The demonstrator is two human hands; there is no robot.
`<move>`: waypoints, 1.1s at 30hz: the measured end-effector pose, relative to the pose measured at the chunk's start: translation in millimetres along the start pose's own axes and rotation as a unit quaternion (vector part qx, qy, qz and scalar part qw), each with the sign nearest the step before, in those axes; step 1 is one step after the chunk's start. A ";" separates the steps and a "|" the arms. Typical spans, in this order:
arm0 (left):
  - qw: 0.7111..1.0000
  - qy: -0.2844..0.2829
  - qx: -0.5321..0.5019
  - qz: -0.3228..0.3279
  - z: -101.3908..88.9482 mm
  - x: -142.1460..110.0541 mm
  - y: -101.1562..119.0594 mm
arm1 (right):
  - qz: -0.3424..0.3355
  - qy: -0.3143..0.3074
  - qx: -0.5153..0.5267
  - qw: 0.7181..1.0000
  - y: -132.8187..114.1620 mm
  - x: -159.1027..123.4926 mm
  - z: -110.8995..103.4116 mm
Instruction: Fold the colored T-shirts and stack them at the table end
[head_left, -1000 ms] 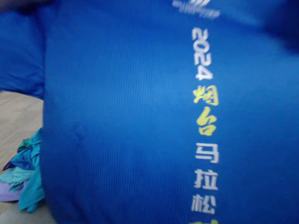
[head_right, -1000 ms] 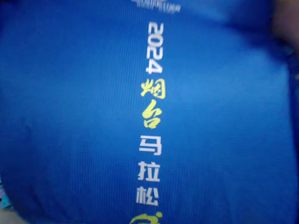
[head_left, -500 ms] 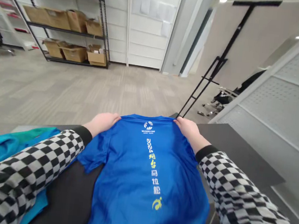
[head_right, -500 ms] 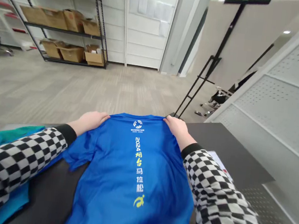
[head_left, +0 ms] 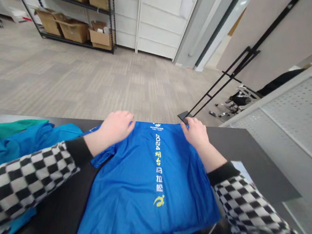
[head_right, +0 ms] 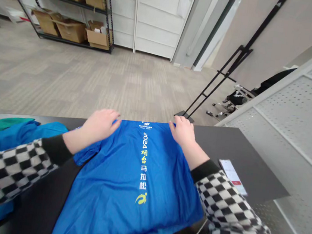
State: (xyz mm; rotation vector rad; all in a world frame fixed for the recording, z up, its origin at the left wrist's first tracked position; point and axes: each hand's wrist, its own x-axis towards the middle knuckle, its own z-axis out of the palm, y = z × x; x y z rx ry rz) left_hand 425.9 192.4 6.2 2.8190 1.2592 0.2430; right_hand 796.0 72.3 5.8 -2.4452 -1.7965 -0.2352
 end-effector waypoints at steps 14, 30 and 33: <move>0.995 -0.040 -0.083 0.024 38.1 -204.2 82.8 | -0.133 -0.128 0.090 0.979 0.4 -214.5 8.5; 0.995 -0.022 -0.019 -0.098 45.1 -167.5 -7.3 | 0.147 -0.182 0.033 0.972 98.5 -130.5 14.4; 0.995 -0.014 -0.014 -0.093 49.5 -166.0 -8.4 | 0.203 -0.177 -0.004 0.963 122.6 -123.7 3.3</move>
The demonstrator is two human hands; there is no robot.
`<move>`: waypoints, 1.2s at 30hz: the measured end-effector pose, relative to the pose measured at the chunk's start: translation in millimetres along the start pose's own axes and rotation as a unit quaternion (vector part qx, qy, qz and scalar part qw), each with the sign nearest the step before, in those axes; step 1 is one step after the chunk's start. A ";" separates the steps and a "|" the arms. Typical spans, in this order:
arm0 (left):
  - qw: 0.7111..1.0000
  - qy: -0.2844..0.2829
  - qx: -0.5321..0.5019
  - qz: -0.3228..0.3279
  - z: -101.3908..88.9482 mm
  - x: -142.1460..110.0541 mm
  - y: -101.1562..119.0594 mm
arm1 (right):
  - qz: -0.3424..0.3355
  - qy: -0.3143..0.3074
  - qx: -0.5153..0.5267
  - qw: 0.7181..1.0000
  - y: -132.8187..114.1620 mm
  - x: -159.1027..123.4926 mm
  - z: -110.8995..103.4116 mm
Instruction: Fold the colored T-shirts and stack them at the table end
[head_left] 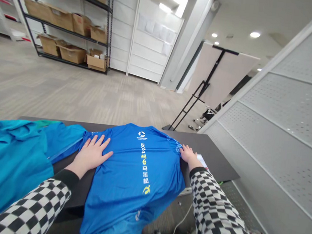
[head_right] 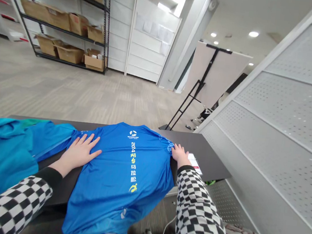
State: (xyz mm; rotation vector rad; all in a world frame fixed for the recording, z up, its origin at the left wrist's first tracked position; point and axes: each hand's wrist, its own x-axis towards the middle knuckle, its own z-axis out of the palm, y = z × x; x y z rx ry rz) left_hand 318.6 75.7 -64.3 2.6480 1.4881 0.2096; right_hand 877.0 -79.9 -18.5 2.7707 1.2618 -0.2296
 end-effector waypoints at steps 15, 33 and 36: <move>0.999 0.051 0.005 0.003 15.8 1.6 -11.0 | -0.180 0.019 0.049 0.982 -35.0 -9.9 24.1; 0.999 -0.002 -0.003 0.052 -48.4 62.1 107.5 | -0.071 0.233 0.134 0.961 9.9 -38.4 61.3; 0.981 -0.011 -0.098 0.168 -36.8 92.5 180.3 | -0.062 0.219 0.120 0.966 6.1 -38.3 57.8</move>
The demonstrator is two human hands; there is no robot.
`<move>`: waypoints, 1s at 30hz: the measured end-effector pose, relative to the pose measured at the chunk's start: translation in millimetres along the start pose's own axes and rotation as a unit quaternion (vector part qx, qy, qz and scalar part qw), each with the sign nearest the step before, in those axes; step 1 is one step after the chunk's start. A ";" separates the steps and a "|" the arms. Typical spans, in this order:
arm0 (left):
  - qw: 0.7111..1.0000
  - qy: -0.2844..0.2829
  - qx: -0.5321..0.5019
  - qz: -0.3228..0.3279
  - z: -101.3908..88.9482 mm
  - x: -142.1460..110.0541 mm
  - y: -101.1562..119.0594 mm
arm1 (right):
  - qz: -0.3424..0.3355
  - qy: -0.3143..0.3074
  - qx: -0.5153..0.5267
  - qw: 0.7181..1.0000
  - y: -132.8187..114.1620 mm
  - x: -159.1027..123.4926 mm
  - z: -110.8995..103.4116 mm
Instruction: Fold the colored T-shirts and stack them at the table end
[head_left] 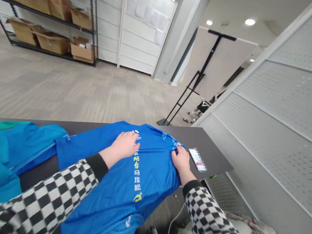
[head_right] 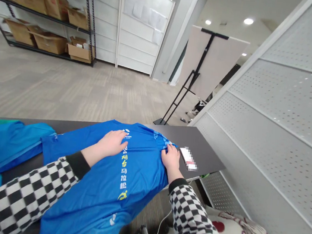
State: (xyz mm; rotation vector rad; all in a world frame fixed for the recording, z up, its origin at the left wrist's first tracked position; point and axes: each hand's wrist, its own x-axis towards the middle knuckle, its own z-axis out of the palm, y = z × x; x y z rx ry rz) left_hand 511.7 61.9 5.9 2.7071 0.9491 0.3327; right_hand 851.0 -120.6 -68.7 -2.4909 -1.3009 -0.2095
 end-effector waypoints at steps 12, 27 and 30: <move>0.972 -0.225 -0.005 0.068 73.7 156.3 42.6 | 0.106 0.126 0.136 0.977 16.9 4.3 5.7; 0.991 -0.117 0.045 -0.042 84.5 174.9 31.1 | 0.069 0.025 0.029 0.997 -2.3 3.5 -2.3; 0.998 -0.024 0.056 -0.031 76.8 158.0 45.8 | 0.060 0.040 0.040 0.997 -0.6 2.8 1.0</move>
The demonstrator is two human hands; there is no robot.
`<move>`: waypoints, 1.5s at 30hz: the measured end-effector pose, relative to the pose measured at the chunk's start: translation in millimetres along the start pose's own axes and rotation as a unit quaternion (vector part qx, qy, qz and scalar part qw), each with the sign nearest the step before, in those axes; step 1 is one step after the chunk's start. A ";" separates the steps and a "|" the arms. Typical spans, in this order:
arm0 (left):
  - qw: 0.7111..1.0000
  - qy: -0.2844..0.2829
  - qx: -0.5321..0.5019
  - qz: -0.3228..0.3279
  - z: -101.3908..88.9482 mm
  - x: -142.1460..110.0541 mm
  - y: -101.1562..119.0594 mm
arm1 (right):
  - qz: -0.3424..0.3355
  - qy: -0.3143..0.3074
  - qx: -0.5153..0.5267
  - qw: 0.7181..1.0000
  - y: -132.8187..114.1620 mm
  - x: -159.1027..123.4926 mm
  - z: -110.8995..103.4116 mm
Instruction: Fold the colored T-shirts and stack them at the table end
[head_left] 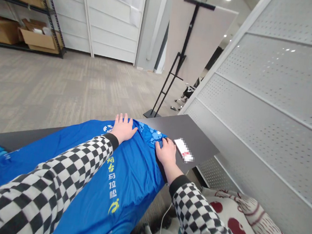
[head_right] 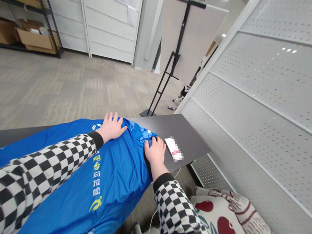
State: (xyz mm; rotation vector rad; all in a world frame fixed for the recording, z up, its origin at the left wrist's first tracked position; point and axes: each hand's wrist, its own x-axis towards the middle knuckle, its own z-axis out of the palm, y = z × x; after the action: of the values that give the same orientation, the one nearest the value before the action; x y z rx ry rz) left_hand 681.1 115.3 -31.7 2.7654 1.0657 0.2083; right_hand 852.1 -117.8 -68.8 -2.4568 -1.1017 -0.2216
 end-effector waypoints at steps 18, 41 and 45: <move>0.987 0.067 0.016 -0.144 -26.7 -306.6 -179.5 | 0.017 0.039 0.103 0.994 24.7 9.8 5.7; 0.991 0.020 -0.047 -0.125 -41.1 -401.6 -200.3 | -0.164 -0.219 -0.089 0.958 -72.4 -125.3 -14.2; 0.990 0.011 -0.065 -0.128 -46.1 -416.2 -199.9 | -0.169 -0.219 -0.080 0.958 -68.1 -136.2 -14.8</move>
State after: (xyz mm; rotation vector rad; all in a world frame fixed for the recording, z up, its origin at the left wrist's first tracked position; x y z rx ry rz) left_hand 236.4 -14.6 -56.9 2.4876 1.3471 0.2623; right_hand 710.7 -175.9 -76.6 -2.5091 -1.7574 0.1485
